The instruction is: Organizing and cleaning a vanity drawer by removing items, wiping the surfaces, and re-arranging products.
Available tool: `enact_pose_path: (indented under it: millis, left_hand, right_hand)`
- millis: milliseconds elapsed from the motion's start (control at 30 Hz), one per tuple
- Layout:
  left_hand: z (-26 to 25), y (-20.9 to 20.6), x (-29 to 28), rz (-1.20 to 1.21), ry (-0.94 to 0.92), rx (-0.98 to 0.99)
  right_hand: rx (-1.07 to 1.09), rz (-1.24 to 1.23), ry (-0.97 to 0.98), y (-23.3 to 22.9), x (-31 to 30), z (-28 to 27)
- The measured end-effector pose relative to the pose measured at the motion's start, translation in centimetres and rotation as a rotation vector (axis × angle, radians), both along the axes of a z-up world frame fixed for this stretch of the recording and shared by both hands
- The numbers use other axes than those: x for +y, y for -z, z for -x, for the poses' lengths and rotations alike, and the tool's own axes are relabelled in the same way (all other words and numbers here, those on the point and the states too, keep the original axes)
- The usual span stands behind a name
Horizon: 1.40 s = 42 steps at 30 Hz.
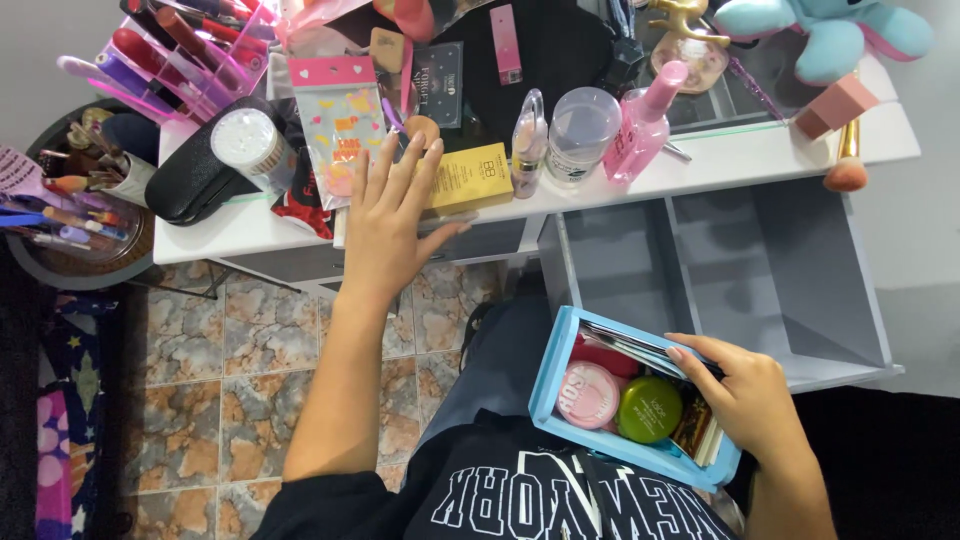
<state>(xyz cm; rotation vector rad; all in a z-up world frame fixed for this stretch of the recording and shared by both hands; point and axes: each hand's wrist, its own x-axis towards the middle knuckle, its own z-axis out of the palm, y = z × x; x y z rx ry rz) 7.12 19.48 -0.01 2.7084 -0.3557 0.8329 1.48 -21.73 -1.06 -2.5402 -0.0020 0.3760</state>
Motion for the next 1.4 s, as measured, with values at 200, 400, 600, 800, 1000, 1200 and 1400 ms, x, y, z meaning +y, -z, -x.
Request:
enact_pose_path:
  millis: [200, 400, 600, 800, 1000, 1200, 1400]
  left_hand:
    - [-0.8, -1.1, 2.5, 0.135, 0.012, -0.006]
    - [-8.8, -1.6, 5.9, 0.094, -0.038, 0.104]
    - [-14.3, -1.3, 5.7, -0.369, -0.218, 0.341]
    - [-15.2, -0.8, 8.6, -0.408, -0.075, 0.433]
    - [-13.6, -3.8, 6.9, -0.564, -0.118, 0.526]
    - [-14.8, 2.6, 10.6, -0.719, -0.13, 0.235]
    - [-12.5, -0.4, 8.8, -0.58, -0.008, 0.008]
  right_hand:
    - [0.0, -0.036, 0.017, -0.2, 0.1, 0.2]
    - [-0.024, -0.054, 0.004, -0.1, -0.1, 0.1]
    - [-0.018, -0.044, 0.007, -0.1, 0.0, 0.1]
    - [-0.062, -0.006, -0.069, 0.0, -0.4, -0.3]
    - [-0.046, -0.015, -0.047, 0.6, -0.6, -0.2]
    - [-0.019, 0.03, -0.048, 0.3, -0.4, -0.2]
    - [-0.01, 0.018, -0.029, 0.0, -0.2, -0.2]
